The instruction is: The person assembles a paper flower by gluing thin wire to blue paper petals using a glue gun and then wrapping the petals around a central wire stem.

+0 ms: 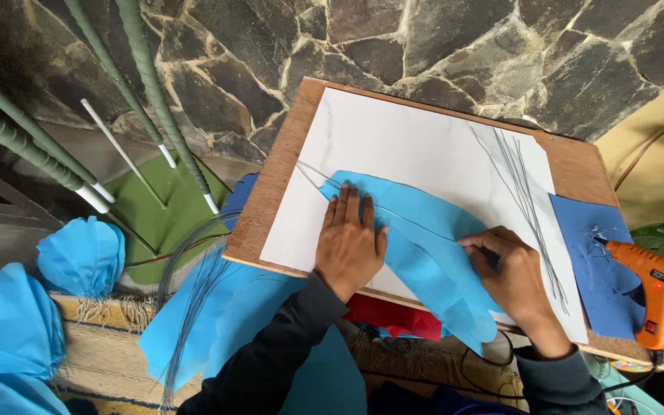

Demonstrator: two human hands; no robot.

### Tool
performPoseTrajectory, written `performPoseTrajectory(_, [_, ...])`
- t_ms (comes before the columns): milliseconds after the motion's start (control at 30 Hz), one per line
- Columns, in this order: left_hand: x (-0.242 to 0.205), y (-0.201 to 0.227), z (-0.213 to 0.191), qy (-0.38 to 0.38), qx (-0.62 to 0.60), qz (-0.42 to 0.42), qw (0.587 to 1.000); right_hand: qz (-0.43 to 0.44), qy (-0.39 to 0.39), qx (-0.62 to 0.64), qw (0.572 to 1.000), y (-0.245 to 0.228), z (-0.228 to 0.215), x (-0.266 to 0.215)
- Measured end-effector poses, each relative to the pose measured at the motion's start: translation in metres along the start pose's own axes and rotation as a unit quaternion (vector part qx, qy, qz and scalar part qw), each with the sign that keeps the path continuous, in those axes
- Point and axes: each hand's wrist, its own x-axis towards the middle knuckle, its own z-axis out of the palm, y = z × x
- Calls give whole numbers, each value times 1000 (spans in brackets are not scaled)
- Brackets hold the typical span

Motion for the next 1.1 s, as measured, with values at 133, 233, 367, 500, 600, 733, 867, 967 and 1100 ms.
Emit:
performPoseTrajectory(133, [0, 0, -3, 6, 3, 6, 1000, 3, -10, -21, 1000, -5, -3, 2])
performPoseTrajectory(233, [1, 0, -4, -12, -5, 8, 1000, 2, -6, -25, 1000, -7, -5, 2])
performPoseTrajectory(367, [1, -2, 0, -17, -5, 10, 1000, -2, 11, -35, 999, 8, 0, 2])
performPoseTrajectory(500, [1, -2, -4, -26, -17, 21, 999, -7, 34, -41, 999, 13, 3, 2])
performPoseTrajectory(600, [0, -2, -2, -3, 0, 31, 1000, -25, 46, -30, 998, 12, 1, 3])
performPoseTrajectory(733, [2, 0, -3, 1, 1, 30, 1000, -45, 47, -40, 997, 11, 1, 3])
performPoseTrajectory(867, [0, -1, 3, 19, 2, 31, 999, -51, 47, -41, 997, 13, 2, 1])
performPoseTrajectory(967, [1, -1, 1, 20, -1, 29, 999, -52, 35, -43, 997, 12, 0, 2])
performPoseTrajectory(1100, [1, -2, 3, 28, 7, 32, 999, -47, 24, -38, 998, 15, 0, 0])
